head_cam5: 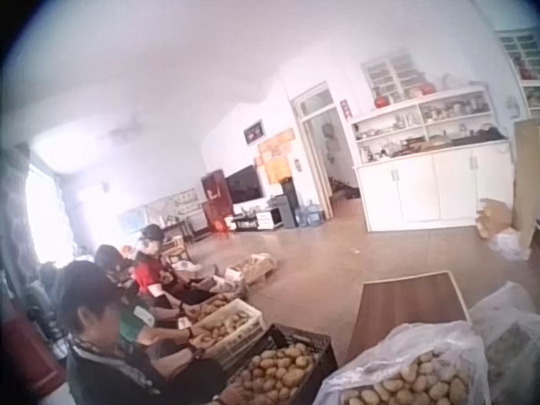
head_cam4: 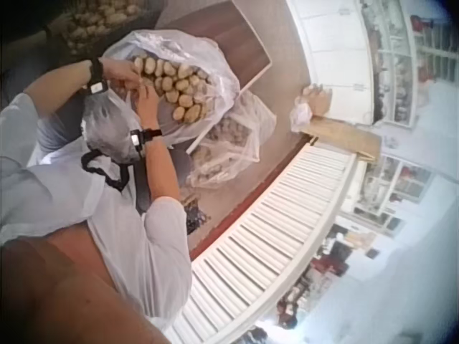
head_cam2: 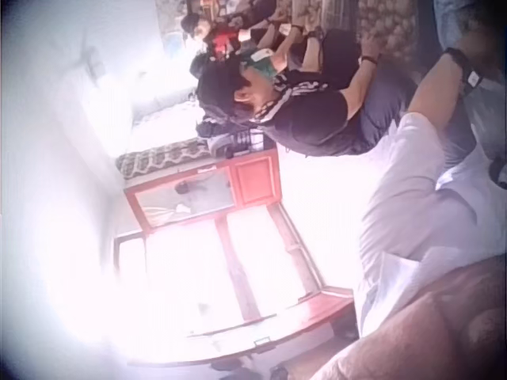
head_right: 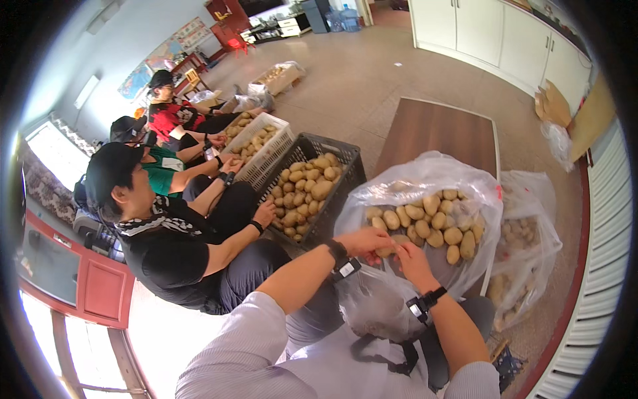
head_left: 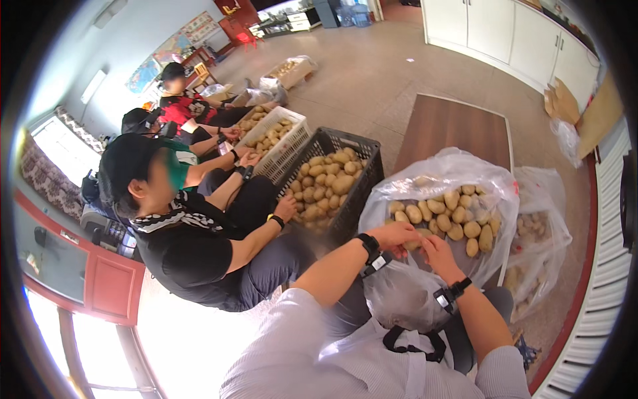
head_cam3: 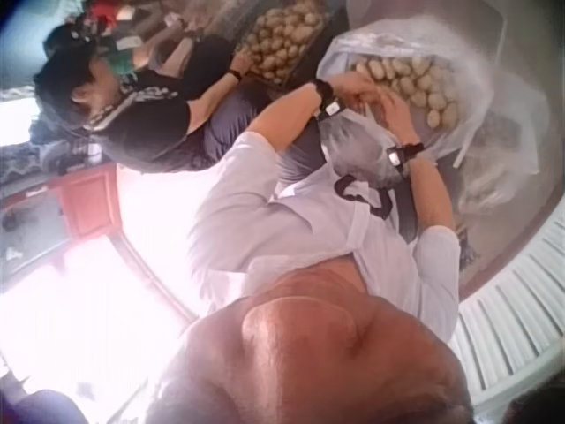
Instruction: The person sorts potatoes by hand, picking them up from a plastic bag and placing them into a black crate while also moving potatoes within the bag.
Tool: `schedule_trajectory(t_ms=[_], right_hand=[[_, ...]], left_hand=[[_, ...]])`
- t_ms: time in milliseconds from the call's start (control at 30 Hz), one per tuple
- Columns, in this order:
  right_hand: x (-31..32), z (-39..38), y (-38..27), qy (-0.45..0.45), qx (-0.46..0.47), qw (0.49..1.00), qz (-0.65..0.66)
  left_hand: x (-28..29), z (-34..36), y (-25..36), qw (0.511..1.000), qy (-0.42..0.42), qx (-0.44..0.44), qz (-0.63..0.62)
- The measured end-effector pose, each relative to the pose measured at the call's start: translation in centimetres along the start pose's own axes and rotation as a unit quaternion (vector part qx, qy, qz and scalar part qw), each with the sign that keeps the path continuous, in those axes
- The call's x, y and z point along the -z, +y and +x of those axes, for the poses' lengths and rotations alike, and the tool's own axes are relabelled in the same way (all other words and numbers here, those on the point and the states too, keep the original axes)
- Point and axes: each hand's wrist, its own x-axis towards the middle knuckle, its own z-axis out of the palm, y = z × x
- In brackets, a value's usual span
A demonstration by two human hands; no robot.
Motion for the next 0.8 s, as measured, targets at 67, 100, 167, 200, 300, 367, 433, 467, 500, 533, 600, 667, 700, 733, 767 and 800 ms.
schedule_trajectory(t_ms=[67, 100, 167, 200, 300, 367, 433, 467, 500, 533, 600, 667, 700, 733, 767, 800], right_hand=[[0.5, 0.0, 1.5, 0.037, -0.007, 0.999, 0.032], [1.7, 0.2, 3.3, 0.093, 0.025, 0.993, -0.069], [3.3, 0.3, 5.2, 0.144, 0.06, 0.974, -0.165], [3.9, 0.1, 5.6, 0.187, 0.051, 0.952, -0.235], [6.0, -0.2, 6.8, 0.247, 0.038, 0.91, -0.33], [6.5, -0.3, 7.3, 0.267, 0.033, 0.895, -0.355], [6.4, -0.9, 5.9, 0.268, -0.069, 0.905, -0.324], [6.4, -0.8, 6.0, 0.269, -0.068, 0.905, -0.322], [6.5, -1.1, 6.0, 0.272, -0.083, 0.898, -0.336], [6.6, -1.2, 6.0, 0.275, -0.098, 0.89, -0.349], [6.1, -1.5, 5.2, 0.271, -0.107, 0.892, -0.346], [5.2, -1.5, 4.0, 0.264, -0.112, 0.896, -0.34], [5.0, -1.5, 3.7, 0.262, -0.132, 0.892, -0.345], [5.1, -1.7, 3.7, 0.262, -0.155, 0.886, -0.35], [5.4, -1.8, 4.1, 0.264, -0.157, 0.884, -0.352], [5.7, -1.8, 4.5, 0.275, -0.155, 0.881, -0.353]], left_hand=[[0.4, 0.2, -0.2, 0.999, 0.001, -0.009, -0.031], [0.3, 0.6, 0.3, 1.0, 0.001, -0.014, -0.027], [0.6, 0.6, 0.5, 0.997, 0.026, -0.036, -0.059], [1.1, 0.4, 0.4, 0.997, 0.03, -0.038, -0.058], [2.9, 0.4, 0.0, 0.99, 0.058, -0.064, -0.116], [4.2, 0.2, -0.2, 0.977, 0.089, -0.082, -0.176], [5.4, -0.1, -0.6, 0.965, 0.113, -0.107, -0.213], [5.9, -0.2, -0.8, 0.95, 0.135, -0.13, -0.251], [6.5, -0.3, -1.2, 0.949, 0.133, -0.133, -0.251], [7.1, -0.3, -1.5, 0.936, 0.166, -0.139, -0.277], [8.8, -0.2, -2.7, 0.902, 0.226, -0.141, -0.339], [11.3, -0.3, -4.7, 0.888, 0.259, -0.158, -0.346], [12.3, 0.0, -5.8, 0.874, 0.282, -0.171, -0.355], [12.9, 0.2, -6.5, 0.86, 0.284, -0.184, -0.381], [13.5, 0.6, -7.1, 0.861, 0.281, -0.184, -0.383], [14.0, 1.0, -7.6, 0.852, 0.3, -0.181, -0.389]])
